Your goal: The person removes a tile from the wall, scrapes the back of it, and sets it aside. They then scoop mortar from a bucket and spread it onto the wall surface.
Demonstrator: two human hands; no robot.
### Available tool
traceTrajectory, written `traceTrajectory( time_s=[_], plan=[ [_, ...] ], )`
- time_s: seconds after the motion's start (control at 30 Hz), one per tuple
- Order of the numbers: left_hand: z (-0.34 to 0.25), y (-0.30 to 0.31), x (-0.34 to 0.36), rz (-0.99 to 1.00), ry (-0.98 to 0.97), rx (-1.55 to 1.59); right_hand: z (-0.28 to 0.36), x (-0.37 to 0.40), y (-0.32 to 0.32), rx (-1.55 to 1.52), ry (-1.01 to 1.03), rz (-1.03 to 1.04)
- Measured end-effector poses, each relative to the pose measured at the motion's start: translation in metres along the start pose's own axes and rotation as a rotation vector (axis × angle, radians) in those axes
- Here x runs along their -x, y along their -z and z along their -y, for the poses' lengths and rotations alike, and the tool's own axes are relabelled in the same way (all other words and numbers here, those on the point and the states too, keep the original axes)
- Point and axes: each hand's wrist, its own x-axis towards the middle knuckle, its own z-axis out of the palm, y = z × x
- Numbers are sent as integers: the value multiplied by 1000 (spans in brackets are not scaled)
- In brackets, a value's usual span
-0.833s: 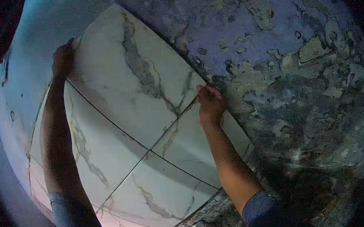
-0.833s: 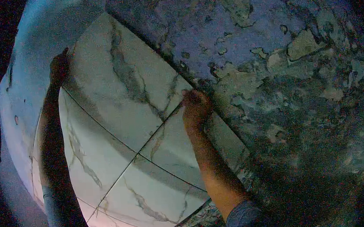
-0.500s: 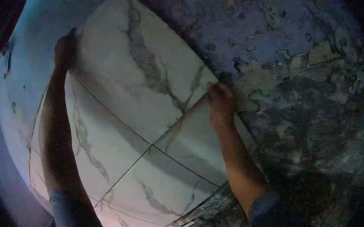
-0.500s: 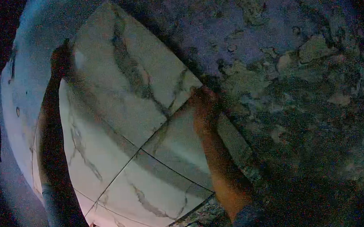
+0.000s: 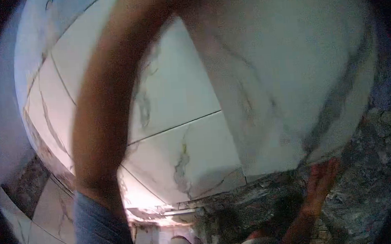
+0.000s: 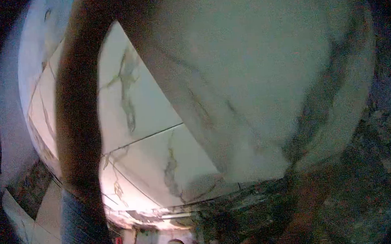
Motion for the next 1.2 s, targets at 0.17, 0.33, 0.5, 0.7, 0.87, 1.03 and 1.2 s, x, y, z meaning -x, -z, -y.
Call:
traceTrajectory(
  time_s=[0.17, 0.33, 0.5, 0.7, 0.87, 1.03, 1.2],
  plan=[
    [-66, 123, 125, 282, 719, 780, -36, 41, 78, -458, -373, 460],
    [-102, 189, 265, 16, 643, 1113, -47, 59, 140, -294, -196, 296],
    [-97, 239, 397, 573, 829, 1178, -26, 116, 110, -8, -459, 246],
    [-99, 317, 523, 497, 1438, 825, -61, 110, 125, 122, -697, 848],
    [-118, 393, 604, 625, 1921, 316, -112, 102, 125, 793, -832, 1355],
    [-146, 492, 698, 356, 2247, 127, -189, 124, 111, 774, -1032, 1930],
    [-100, 472, 676, 30, 2322, 891, -243, 205, 67, 474, -1365, 2535]
  ],
)
